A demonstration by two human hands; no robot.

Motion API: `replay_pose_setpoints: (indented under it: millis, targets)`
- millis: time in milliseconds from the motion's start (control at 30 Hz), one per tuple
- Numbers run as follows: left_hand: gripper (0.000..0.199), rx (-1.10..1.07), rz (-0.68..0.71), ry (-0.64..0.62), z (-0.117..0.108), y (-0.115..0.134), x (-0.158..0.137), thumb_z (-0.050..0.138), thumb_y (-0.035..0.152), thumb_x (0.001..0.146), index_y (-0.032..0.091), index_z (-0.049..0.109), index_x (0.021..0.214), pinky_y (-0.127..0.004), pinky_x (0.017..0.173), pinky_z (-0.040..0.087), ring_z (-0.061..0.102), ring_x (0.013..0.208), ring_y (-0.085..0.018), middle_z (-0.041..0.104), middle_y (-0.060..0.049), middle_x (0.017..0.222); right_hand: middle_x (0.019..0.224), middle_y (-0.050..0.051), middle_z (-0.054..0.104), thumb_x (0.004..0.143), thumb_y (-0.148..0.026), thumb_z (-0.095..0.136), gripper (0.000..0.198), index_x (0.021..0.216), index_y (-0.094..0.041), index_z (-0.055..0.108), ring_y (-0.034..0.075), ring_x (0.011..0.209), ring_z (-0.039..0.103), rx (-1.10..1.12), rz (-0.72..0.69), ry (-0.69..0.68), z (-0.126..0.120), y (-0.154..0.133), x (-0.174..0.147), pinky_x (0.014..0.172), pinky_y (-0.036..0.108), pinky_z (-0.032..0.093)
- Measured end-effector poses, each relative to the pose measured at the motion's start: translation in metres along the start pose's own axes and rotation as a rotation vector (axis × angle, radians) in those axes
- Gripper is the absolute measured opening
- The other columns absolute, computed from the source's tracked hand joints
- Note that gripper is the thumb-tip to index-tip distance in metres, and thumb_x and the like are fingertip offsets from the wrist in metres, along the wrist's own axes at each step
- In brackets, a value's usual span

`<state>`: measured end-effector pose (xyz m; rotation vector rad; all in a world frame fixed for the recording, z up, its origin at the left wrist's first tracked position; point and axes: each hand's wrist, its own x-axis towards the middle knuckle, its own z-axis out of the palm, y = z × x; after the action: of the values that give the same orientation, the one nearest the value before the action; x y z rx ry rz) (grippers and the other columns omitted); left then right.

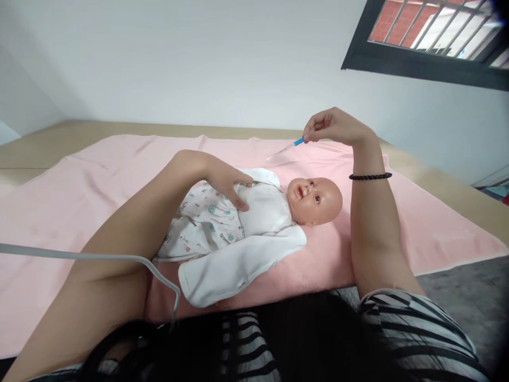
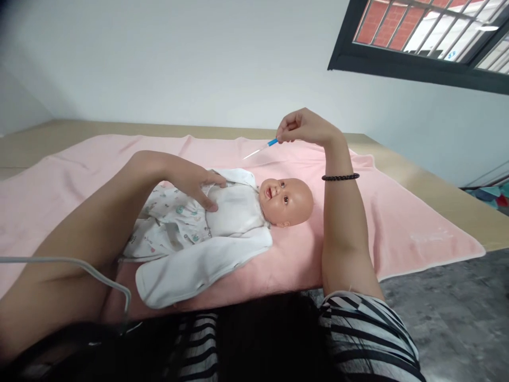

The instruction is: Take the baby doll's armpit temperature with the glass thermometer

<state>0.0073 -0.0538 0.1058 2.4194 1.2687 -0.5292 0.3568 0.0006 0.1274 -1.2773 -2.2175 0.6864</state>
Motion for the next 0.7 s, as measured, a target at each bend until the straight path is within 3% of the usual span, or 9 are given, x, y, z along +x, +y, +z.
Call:
replay_pose_setpoints:
  millis: [100, 233, 433, 700]
  targets:
    - [0.116, 0.008, -0.006, -0.091, -0.001, 0.001, 0.000, 0.077, 0.089, 0.066, 0.043, 0.051, 0.170, -0.046, 0.120, 0.050, 0.061, 0.147, -0.042, 0.058, -0.007, 0.172, 0.106, 0.013, 0.079, 0.083, -0.052, 0.093, 0.042, 0.097, -0.015, 0.078, 0.026, 0.107, 0.071, -0.065, -0.003, -0.116, 0.011, -0.033, -0.005, 0.093, 0.035, 0.055]
    - [0.114, 0.011, 0.023, -0.097, -0.002, 0.004, -0.001, 0.073, 0.092, 0.068, 0.039, 0.055, 0.166, -0.045, 0.120, 0.050, 0.059, 0.148, -0.044, 0.062, -0.008, 0.168, 0.107, 0.008, 0.079, 0.089, -0.049, 0.088, 0.033, 0.095, -0.018, 0.078, 0.025, 0.108, 0.072, -0.180, -0.006, -0.276, 0.027, -0.056, -0.002, 0.091, 0.033, 0.055]
    - [0.119, 0.002, -0.004, -0.076, -0.001, 0.003, -0.001, 0.079, 0.090, 0.065, 0.044, 0.050, 0.170, -0.050, 0.125, 0.046, 0.052, 0.156, -0.046, 0.049, -0.005, 0.178, 0.099, 0.006, 0.077, 0.091, -0.042, 0.082, 0.026, 0.099, -0.017, 0.078, 0.019, 0.090, 0.066, -0.275, -0.103, -0.360, 0.039, -0.062, 0.004, 0.077, 0.029, 0.046]
    - [0.122, 0.003, -0.037, -0.076, 0.000, 0.001, -0.001, 0.079, 0.091, 0.067, 0.045, 0.043, 0.174, -0.053, 0.126, 0.046, 0.054, 0.154, -0.046, 0.048, -0.005, 0.179, 0.086, 0.003, 0.071, 0.092, -0.034, 0.077, 0.024, 0.106, -0.015, 0.076, 0.014, 0.075, 0.055, -0.404, -0.101, -0.516, 0.054, -0.061, 0.015, 0.069, 0.027, 0.034]
